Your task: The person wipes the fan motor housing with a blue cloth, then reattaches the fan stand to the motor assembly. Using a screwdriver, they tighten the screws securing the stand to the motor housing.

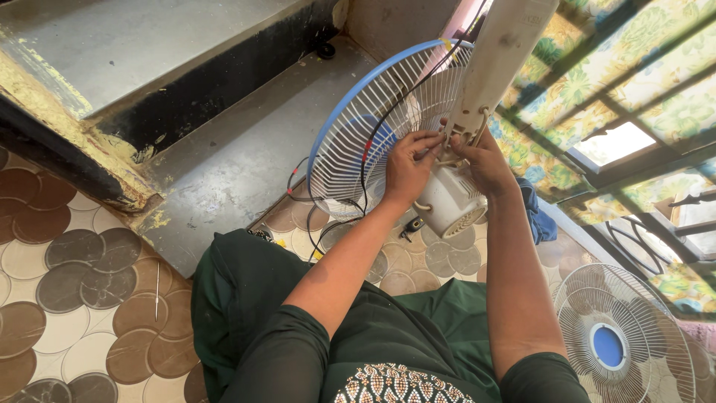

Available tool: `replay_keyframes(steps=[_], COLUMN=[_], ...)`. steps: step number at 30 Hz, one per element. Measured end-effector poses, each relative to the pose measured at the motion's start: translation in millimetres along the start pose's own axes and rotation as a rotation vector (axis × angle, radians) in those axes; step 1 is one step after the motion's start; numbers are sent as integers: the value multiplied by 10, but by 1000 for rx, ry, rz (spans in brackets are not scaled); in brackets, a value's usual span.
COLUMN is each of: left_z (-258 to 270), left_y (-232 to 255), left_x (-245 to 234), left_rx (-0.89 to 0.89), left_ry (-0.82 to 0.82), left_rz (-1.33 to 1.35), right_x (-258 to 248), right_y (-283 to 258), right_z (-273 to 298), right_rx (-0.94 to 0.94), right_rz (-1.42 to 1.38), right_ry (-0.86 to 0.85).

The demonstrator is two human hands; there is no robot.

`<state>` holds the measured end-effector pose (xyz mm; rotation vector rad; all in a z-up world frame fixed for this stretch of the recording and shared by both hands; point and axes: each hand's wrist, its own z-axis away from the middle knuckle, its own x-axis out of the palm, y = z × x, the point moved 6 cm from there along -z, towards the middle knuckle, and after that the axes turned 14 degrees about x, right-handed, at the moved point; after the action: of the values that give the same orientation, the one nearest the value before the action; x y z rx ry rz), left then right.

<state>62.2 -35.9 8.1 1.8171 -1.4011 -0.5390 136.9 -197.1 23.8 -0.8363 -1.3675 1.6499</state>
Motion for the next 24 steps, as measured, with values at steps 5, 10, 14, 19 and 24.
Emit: replay_keyframes(steps=[5,10,14,19,24], left_z=[58,-7,-60,-79,-139], left_y=[234,205,291,188,-5], left_x=[48,195,232,257,153], left_rx=[209,-49,78,-61,-66], left_ry=[-164,-256,-76,-15,14], left_rz=[-216,-415,-374,-395,-383], right_x=[-20,114,308,489,149], right_y=[74,64,-91,-338,-116], right_z=[-95,-110,42,134,51], right_rx=[31,31,-19,-38,-39], right_rz=[20,-138,-318,-361,-270], right_ry=[70,-2,-210,-235,-223])
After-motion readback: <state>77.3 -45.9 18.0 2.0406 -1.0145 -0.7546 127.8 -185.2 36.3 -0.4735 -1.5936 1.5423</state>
